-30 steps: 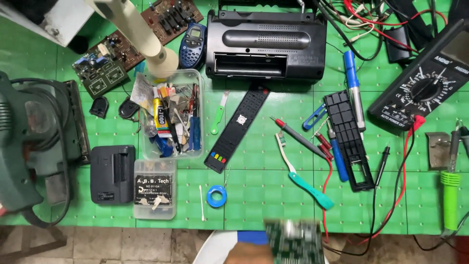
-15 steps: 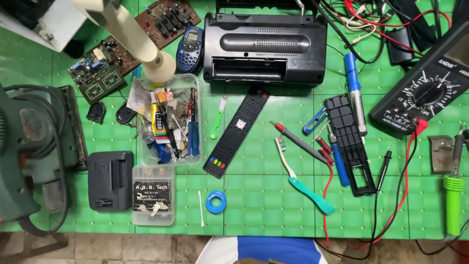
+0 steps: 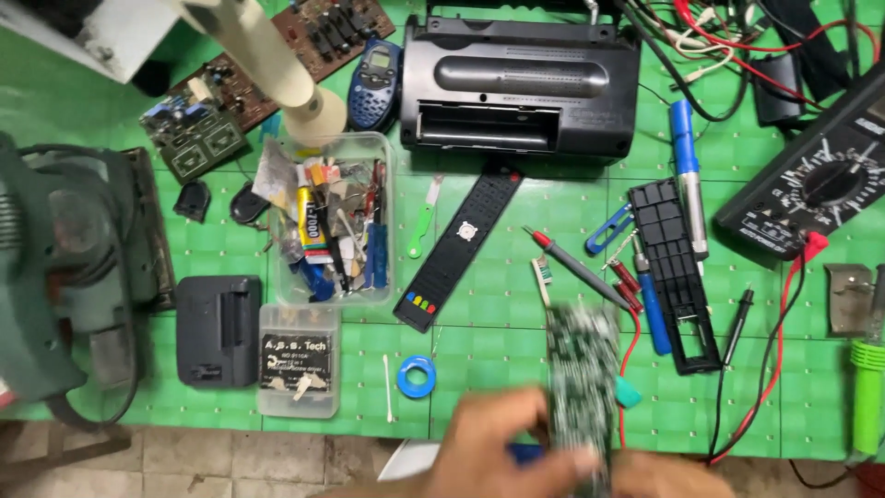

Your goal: Repairing a remote control circuit board using a soldering iron and testing with a multimeter.

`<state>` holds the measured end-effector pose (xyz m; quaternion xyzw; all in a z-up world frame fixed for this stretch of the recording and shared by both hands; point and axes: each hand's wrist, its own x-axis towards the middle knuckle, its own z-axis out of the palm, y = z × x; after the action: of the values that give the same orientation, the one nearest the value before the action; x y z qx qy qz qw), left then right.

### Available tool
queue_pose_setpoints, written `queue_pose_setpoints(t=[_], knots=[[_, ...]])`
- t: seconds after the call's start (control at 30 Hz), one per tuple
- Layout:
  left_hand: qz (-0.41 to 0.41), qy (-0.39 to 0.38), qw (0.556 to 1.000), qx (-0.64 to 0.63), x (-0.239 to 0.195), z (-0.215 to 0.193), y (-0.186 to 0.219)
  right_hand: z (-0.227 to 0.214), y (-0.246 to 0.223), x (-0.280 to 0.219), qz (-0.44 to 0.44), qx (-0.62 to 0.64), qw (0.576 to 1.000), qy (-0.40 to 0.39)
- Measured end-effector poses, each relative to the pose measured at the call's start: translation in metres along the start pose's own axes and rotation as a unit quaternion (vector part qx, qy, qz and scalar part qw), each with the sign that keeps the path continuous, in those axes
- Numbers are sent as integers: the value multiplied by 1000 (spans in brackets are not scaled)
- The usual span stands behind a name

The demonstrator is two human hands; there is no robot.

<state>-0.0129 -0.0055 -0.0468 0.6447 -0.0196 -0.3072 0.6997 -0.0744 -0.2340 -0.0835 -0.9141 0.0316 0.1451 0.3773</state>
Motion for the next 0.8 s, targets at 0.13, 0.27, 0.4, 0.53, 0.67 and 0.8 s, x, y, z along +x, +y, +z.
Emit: queue_pose_setpoints(t=[0.13, 0.27, 0.4, 0.53, 0.67, 0.8], knots=[[118, 92, 980, 131, 29, -39, -14, 42, -3, 29, 122, 86, 985, 90], [253, 203, 889, 323, 11, -59, -47, 50, -6, 48, 109, 132, 983, 62], [306, 237, 728, 566, 4, -76, -72, 55, -16, 57, 109, 196, 973, 62], [316, 268, 666, 620, 1, -83, -83, 57, -22, 59, 129, 206, 969, 42], [300, 291, 650, 634, 2, -93, -95, 60, -29, 59, 127, 223, 965, 51], [271, 323, 632, 651, 5, -99, -87, 63, -30, 59, 116, 207, 970, 51]])
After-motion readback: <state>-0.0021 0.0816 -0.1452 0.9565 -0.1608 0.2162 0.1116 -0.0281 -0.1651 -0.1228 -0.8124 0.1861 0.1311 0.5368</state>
